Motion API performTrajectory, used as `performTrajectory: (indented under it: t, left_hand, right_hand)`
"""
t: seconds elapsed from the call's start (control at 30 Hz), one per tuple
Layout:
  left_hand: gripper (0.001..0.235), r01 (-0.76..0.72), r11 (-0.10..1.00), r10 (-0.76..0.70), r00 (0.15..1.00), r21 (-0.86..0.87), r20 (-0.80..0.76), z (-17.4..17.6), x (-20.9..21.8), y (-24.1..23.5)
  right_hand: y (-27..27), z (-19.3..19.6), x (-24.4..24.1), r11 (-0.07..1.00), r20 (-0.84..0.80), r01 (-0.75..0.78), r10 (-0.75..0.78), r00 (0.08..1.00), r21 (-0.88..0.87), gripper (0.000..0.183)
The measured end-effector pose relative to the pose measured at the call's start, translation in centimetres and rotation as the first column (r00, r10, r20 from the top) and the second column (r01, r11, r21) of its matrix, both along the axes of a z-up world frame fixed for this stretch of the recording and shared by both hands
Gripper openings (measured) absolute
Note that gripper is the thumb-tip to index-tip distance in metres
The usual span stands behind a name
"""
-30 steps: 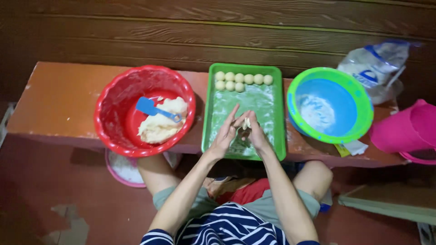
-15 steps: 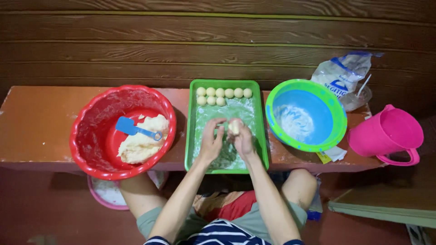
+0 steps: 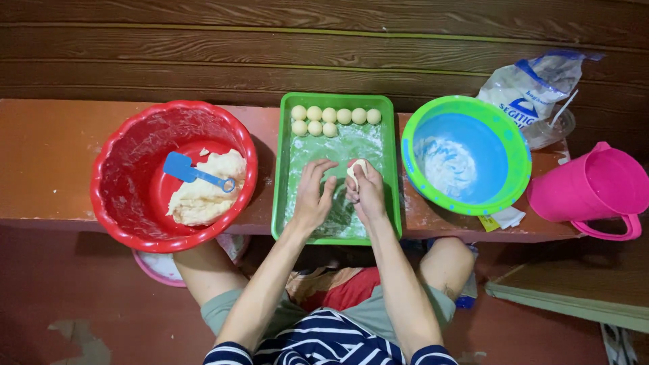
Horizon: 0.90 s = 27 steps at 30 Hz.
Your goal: The person sits on the floor and rolls small pieces of dough into balls using their hands. They place the finished dough balls onto a green tray that already contains several others. A red bowl containing the main dough mass and a blue bowl with flour are positioned nearby.
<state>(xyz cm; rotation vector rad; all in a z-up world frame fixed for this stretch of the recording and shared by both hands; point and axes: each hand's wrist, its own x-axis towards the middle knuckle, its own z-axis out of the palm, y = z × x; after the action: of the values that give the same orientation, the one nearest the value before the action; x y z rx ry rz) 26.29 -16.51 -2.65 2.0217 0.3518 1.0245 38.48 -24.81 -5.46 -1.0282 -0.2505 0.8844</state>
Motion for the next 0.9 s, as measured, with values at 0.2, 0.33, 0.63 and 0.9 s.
performTrajectory:
  t: [0.2,0.33,0.63,0.9]
  left_hand:
    - [0.028,-0.007,0.999,0.008,1.000,-0.049,0.023,0.1,-0.1,0.0]
    - [0.029,-0.003,0.993,0.008,0.999,-0.121,0.041,-0.3,-0.1,0.2]
    - [0.032,0.005,0.999,-0.003,0.999,-0.054,0.032,-0.6,0.0,0.0]
    - [0.030,0.012,0.999,-0.010,0.999,-0.042,0.048,0.4,-0.4,0.0]
  right_hand:
    - [-0.1,0.9,-0.6,0.957,0.066,-0.062,0.045,0.997,0.284,0.078]
    - [0.2,-0.6,-0.5,0.975,0.045,-0.076,0.068,0.997,0.210,0.047]
    - [0.0,-1.2,-0.5,0.996,0.062,-0.030,0.025,0.998,0.087,0.022]
    - [-0.3,1.0,-1.0,0.992,-0.032,0.008,-0.004,0.999,0.129,0.044]
